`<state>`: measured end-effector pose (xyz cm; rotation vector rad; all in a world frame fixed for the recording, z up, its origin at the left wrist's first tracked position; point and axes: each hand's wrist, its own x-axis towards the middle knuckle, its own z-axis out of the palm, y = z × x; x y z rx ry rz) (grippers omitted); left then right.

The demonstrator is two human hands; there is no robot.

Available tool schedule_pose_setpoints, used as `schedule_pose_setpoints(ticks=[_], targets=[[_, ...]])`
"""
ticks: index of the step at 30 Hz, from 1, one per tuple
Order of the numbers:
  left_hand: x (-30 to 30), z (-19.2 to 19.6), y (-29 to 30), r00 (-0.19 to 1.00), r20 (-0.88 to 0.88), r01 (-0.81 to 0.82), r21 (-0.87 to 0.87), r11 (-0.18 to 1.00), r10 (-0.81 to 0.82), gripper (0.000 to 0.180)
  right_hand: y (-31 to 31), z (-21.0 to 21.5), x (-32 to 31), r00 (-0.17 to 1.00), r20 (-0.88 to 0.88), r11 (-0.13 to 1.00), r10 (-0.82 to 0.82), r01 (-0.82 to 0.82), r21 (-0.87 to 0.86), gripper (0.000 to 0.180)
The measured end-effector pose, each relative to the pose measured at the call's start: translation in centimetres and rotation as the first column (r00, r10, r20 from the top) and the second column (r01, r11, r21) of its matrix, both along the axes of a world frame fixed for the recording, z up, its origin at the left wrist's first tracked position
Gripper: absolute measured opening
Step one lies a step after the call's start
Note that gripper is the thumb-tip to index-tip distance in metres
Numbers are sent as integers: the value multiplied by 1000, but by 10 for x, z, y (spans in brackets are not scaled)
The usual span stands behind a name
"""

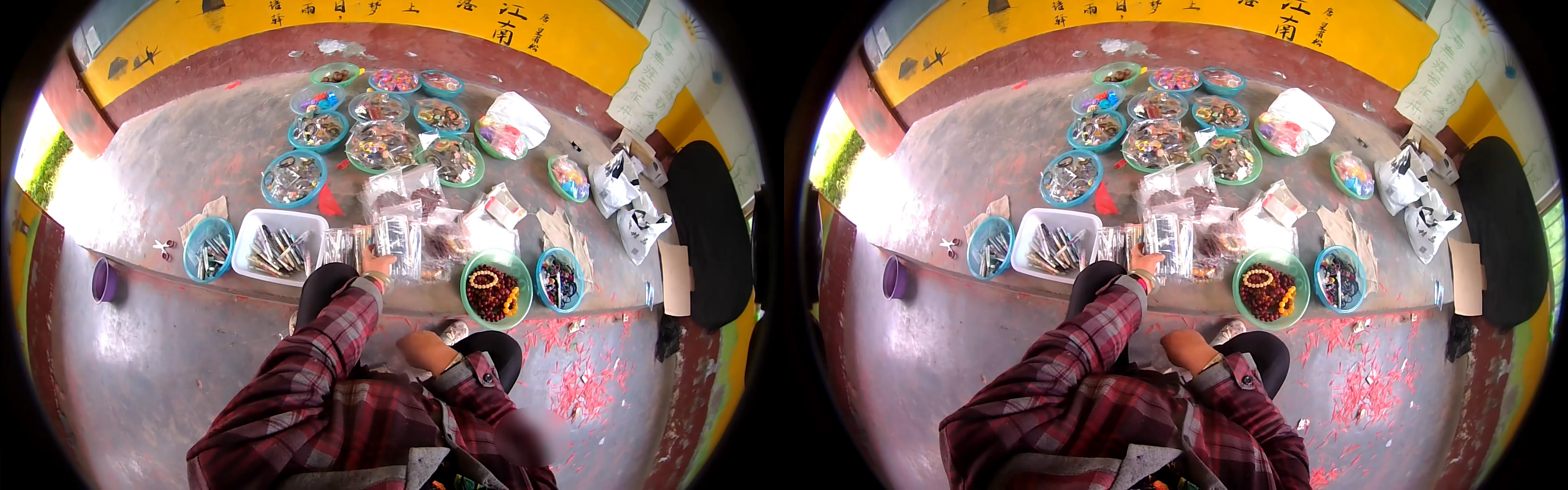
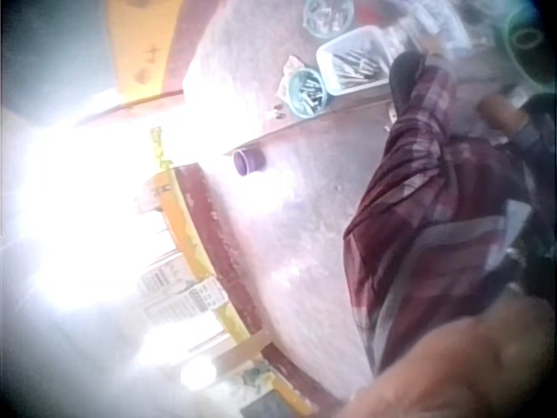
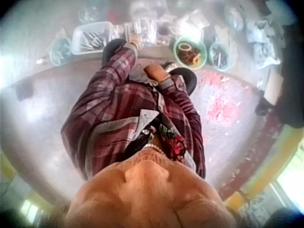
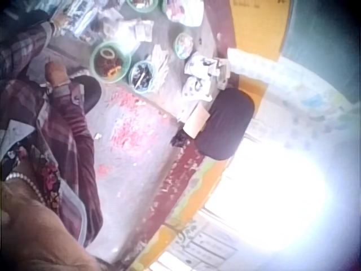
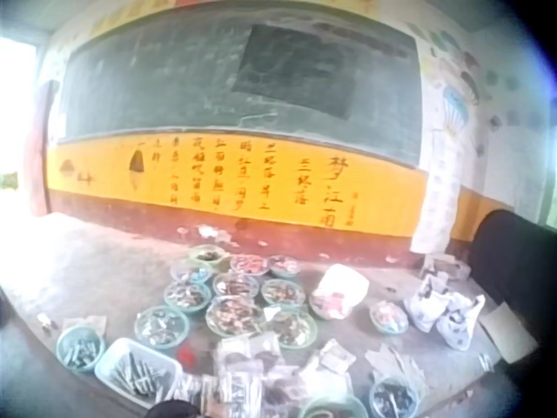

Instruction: The person sits on the floor and sorts small beads from a container into clear plastic bags. They use their hands to pick up the beads and place them into the bags, then seal the bags and place them on the floor.

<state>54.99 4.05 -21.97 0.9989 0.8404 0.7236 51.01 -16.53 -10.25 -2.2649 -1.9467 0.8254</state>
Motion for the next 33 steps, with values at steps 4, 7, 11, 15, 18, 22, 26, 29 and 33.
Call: schedule_pose_setpoints(ticks=[4,7,11,15,18,22,26,29,33], targets=[[-17,43,10,976,112,211,-310,927,-184,22,10,-10,-2,1000,-9,995,6,-6,97,18],[-27,71,14,978,150,191,-396,898,-141,18,16,-25,-1,999,-32,980,41,-34,196,18],[-51,114,39,975,197,192,-494,848,-105,20,32,-34,0,995,-33,989,89,-85,125,18],[-101,128,83,920,391,218,-451,866,-28,18,43,-15,-4,997,-12,997,78,-78,0,18],[-171,69,145,961,275,34,-13,999,-29,26,49,-4,-11,997,-14,996,78,-79,-38,17],[-253,12,209,923,288,-213,-166,963,253,32,46,-17,-11,993,19,993,117,-117,-14,14],[-295,52,241,862,141,-369,-481,795,486,20,43,-21,-12,991,38,989,131,-128,-69,16],[-316,38,283,835,81,-434,-513,741,545,23,49,-21,-13,991,17,981,134,-130,-142,20],[-319,23,324,777,-34,-561,-488,668,628,27,56,-26,-14,990,25,968,135,-127,-216,23]])
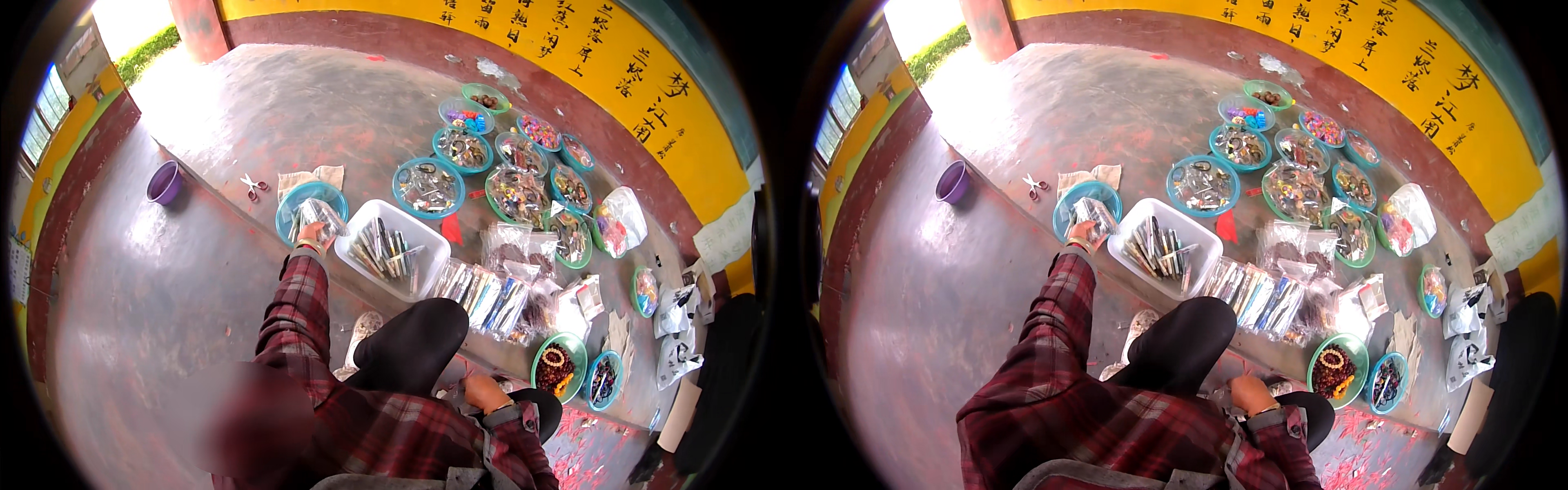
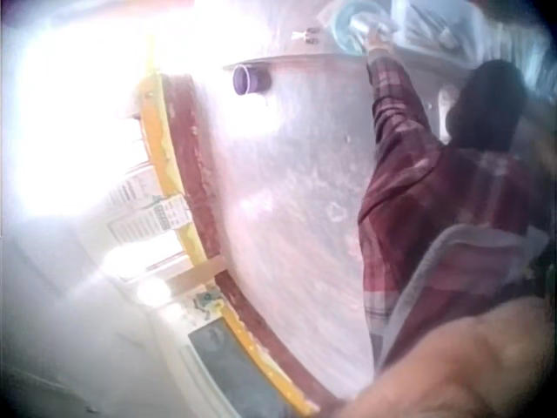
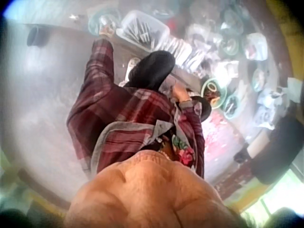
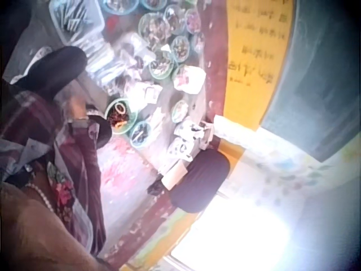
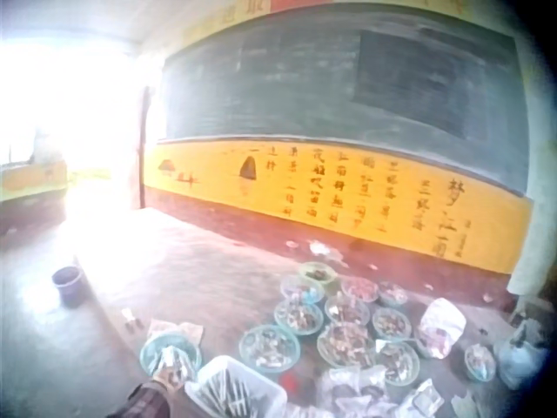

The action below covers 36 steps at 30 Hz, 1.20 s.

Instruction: The person sits on the floor and sorts small beads from a container into clear plastic bags. They use their hands to pick up the beads and place them into the bags, then seal the bags and place them on the floor.

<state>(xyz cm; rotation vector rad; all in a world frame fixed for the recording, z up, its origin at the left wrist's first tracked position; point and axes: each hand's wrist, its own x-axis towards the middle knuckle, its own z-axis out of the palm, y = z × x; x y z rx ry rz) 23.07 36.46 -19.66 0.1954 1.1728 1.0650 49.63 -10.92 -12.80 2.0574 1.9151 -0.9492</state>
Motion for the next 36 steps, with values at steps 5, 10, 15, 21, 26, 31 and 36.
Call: schedule_pose_setpoints(ticks=[5,10,15,21,26,31,36], targets=[[7,-45,36,993,-120,-6,80,997,15,32,1,-10,1,1000,-5,1000,21,-21,-8,23],[18,-67,34,953,-121,-261,133,956,277,28,8,-14,1,999,-17,999,37,-37,23,23],[16,-55,25,926,-48,-377,-35,925,375,20,8,-21,2,997,-52,995,56,-52,82,23],[4,-14,41,966,-55,-246,84,966,251,17,10,-16,1,998,-62,996,32,-27,81,23],[0,20,62,928,-372,26,48,999,-6,15,14,-8,-1,999,-25,999,24,-22,49,22],[-4,55,55,939,-313,168,59,984,-141,13,13,-4,-4,1000,4,999,-22,22,37,21],[-30,53,81,952,-268,184,126,975,-145,14,15,0,-4,998,-54,995,-22,27,101,20]])
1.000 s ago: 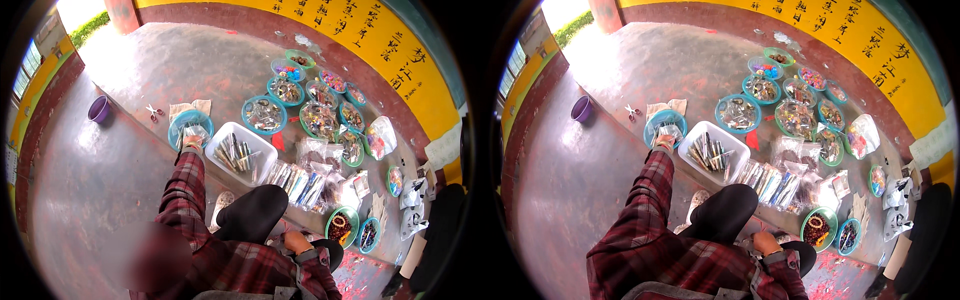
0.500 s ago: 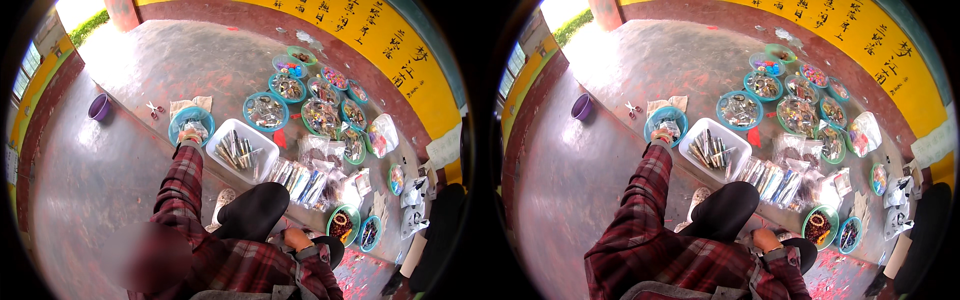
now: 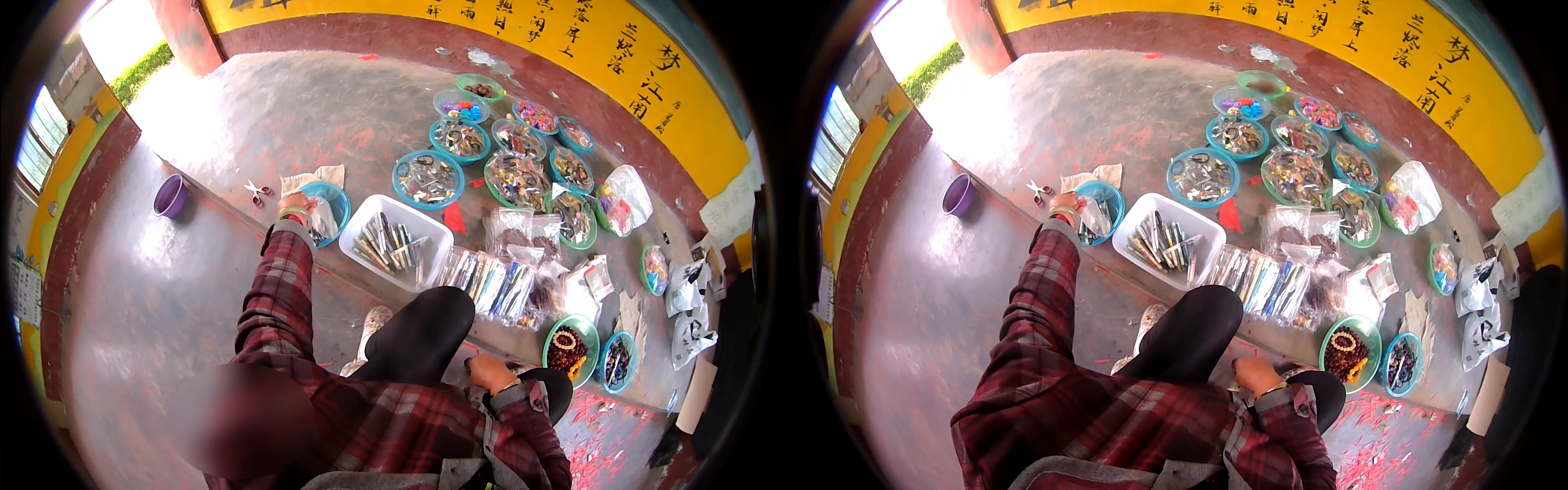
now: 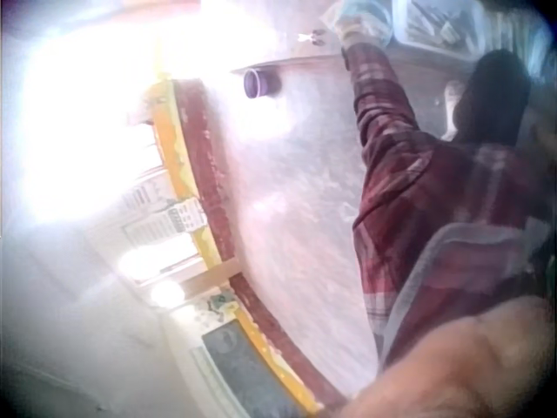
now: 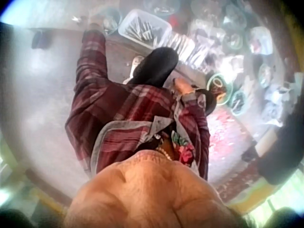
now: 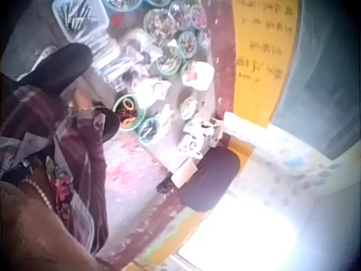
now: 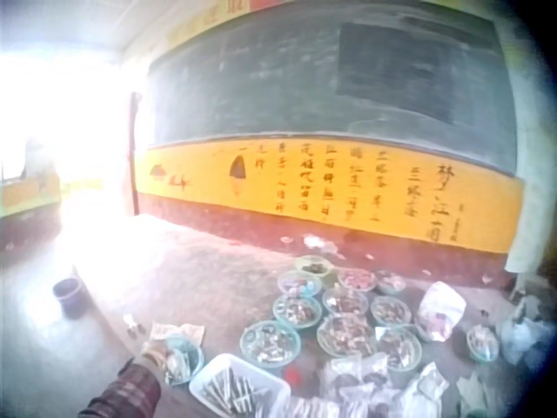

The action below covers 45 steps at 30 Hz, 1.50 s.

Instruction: The person sits on the floor and sorts small beads from a container into clear plastic bags. They use their hands to pick up the beads and place them into the bags, then seal the bags and place them on the floor.

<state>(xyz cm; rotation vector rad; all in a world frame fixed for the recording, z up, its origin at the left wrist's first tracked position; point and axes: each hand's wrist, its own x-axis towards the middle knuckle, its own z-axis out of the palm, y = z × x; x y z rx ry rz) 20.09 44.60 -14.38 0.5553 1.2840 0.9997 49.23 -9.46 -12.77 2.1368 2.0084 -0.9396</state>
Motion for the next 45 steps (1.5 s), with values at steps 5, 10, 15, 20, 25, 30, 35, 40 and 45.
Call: schedule_pose_setpoints(ticks=[5,10,15,20,25,30,35,40,45], targets=[[18,48,-26,999,43,-3,59,998,0,15,-11,-5,2,1000,22,1000,-22,22,6,20],[34,103,-66,991,44,115,257,960,-130,18,-6,15,-3,995,-28,983,-97,100,151,18],[66,119,-103,917,117,309,400,863,-382,22,7,34,-7,896,-346,824,-280,409,392,27],[140,151,-256,677,-211,697,491,522,-706,24,19,50,-7,808,-544,497,-224,575,650,45],[182,105,-387,286,92,866,400,299,-954,23,21,61,-13,-362,-927,554,-94,755,-351,46],[173,106,-382,423,232,815,325,480,-876,29,-9,44,-2,139,-949,540,-282,841,-37,31],[125,-27,-253,956,-31,283,374,883,-293,20,-36,49,11,-106,-968,203,-229,967,-154,18],[68,-57,-174,428,-901,413,266,871,72,34,-45,42,21,-245,-968,231,-60,940,-252,16],[63,-50,-148,211,-973,453,13,891,-93,41,-37,33,20,-201,-934,207,-296,941,-268,19]])
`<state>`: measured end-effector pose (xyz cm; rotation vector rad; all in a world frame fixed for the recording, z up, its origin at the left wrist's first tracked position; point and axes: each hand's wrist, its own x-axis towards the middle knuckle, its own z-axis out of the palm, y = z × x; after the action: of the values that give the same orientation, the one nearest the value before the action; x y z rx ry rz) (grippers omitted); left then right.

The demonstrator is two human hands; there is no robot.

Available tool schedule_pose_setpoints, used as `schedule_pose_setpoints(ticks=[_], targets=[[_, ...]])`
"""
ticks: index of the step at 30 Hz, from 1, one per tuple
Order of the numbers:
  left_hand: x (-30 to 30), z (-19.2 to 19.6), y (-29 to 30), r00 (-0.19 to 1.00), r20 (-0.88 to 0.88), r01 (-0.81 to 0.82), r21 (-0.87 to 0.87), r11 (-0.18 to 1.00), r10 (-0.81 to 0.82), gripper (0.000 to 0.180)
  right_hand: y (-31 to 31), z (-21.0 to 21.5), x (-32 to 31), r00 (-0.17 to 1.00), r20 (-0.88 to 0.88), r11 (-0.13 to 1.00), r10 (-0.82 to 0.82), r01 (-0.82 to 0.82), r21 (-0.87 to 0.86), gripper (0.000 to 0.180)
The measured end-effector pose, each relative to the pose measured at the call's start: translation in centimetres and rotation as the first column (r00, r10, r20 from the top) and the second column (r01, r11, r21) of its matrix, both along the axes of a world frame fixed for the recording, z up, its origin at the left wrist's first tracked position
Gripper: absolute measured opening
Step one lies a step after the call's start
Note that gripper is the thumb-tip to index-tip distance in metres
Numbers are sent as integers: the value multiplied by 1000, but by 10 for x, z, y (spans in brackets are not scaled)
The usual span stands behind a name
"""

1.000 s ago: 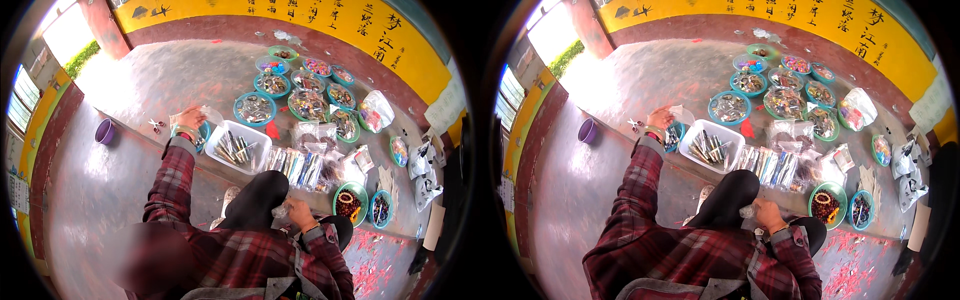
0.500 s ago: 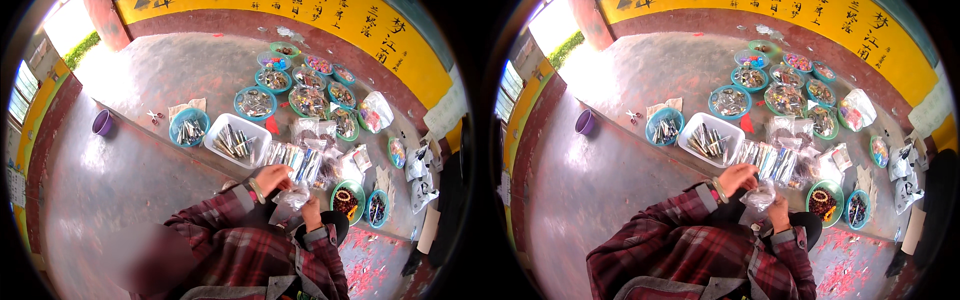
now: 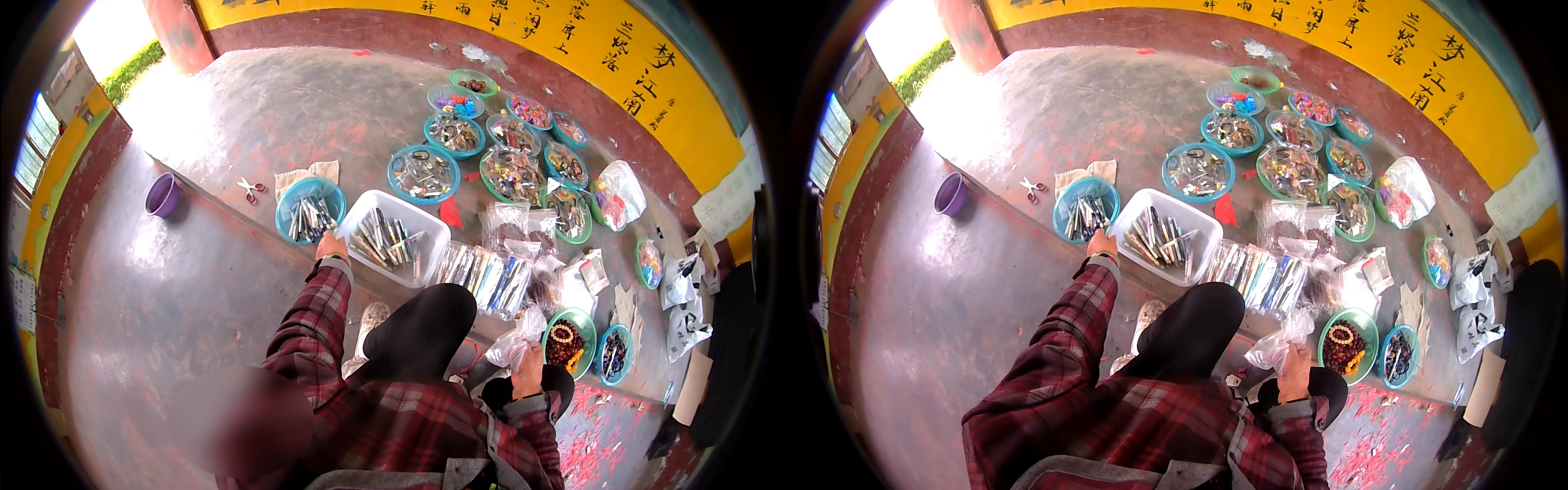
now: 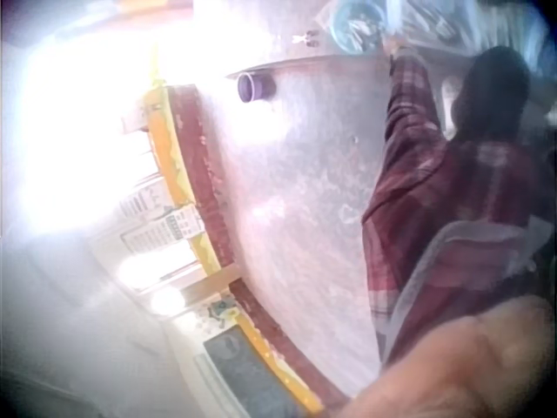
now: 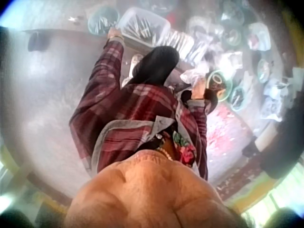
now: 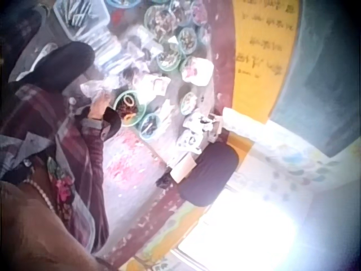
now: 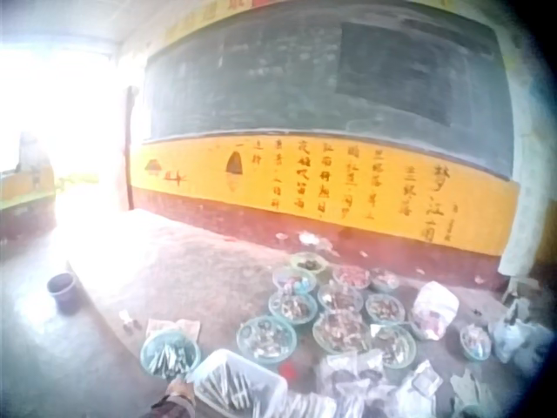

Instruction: The person sits on the floor and sorts small beads from a container into clear plastic bags. They use their hands to pick up the beads and place them into the bags, then seal the bags and place them on the floor.

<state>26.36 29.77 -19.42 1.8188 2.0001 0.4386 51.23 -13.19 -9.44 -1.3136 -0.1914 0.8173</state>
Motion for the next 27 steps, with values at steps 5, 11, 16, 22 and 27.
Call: schedule_pose_setpoints(ticks=[5,11,16,22,27], targets=[[7,-4,13,997,-65,47,-25,999,-49,33,13,-2,-2,1000,2,972,13,-12,-235,17],[-3,-7,17,974,-133,187,30,982,-181,31,19,3,-9,1000,1,958,21,-19,-287,17],[-16,36,-27,898,-99,430,394,812,-428,23,19,-1,-10,997,49,955,56,-39,-294,17],[-7,119,-52,821,-117,485,658,575,-559,13,18,-2,-14,992,-8,978,130,-129,-166,18],[-15,82,22,837,-264,546,464,697,-480,17,23,6,-16,986,-62,977,154,-161,-137,18]])
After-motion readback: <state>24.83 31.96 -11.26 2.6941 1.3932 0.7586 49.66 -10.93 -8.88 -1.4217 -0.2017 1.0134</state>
